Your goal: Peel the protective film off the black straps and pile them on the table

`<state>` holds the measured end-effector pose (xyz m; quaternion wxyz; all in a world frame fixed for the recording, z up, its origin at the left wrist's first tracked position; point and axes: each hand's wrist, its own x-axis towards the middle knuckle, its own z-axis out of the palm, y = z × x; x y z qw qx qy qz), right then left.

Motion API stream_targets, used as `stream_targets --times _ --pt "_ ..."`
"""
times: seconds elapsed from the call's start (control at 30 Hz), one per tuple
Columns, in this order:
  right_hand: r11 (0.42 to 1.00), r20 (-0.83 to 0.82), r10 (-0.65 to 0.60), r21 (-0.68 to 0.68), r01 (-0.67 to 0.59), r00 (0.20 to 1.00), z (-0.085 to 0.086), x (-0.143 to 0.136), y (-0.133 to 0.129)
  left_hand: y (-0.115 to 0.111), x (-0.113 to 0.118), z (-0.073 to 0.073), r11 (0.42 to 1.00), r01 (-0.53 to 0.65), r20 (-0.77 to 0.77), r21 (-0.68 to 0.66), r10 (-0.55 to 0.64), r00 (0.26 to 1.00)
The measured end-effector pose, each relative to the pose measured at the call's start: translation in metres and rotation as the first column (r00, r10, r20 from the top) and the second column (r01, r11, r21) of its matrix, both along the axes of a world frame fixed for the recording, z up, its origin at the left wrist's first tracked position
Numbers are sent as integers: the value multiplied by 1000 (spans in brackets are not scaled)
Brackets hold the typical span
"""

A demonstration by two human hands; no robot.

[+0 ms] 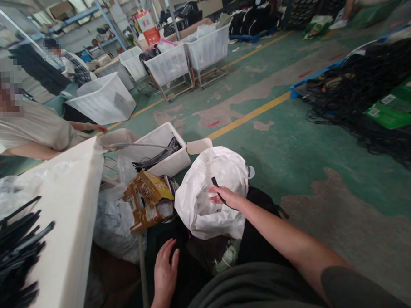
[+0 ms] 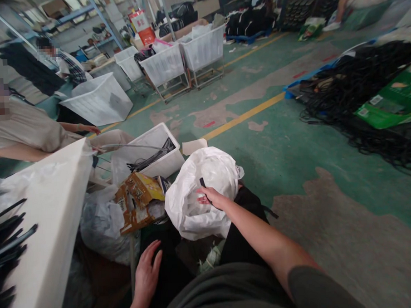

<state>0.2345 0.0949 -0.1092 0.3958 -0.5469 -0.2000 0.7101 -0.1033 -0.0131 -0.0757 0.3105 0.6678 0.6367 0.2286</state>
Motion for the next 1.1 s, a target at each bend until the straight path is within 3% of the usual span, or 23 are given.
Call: stream_targets --times 0.1,0.23,0.37,0.47,0.63,0.77,0.87,0.97,1.1 --pt "993 31 -54 -103 57 998 -34 -11 22 -6 -34 -24 994 -97 -124 -50 91 988" --pt "977 101 -88 -184 106 991 -65 -27 32 -6 -33 -28 992 -91 -163 -93 75 984" --pt "969 164 -113 -201 146 980 -76 -30 31 -3 -25 -21 985 -130 -138 -114 114 984" --pt "974 182 -127 -166 157 975 -70 -21 23 -1 -26 -19 982 -133 -127 -131 116 985" --pt "995 144 -97 16 96 985 -27 -1 -3 4 -20 -18 982 -119 -72 -144 109 991" --pt "976 117 -4 219 -22 993 30 7 -45 7 23 1 954 -48 182 -295 106 978" --pt "934 147 66 339 -113 987 77 5 -83 8 81 28 861 79 507 -503 220 833" --pt "871 249 111 442 -215 962 115 1 -116 5 130 51 737 280 683 -615 320 656" --pt "781 503 122 483 -396 855 139 -2 -149 -4 154 59 628 438 736 -643 350 579"
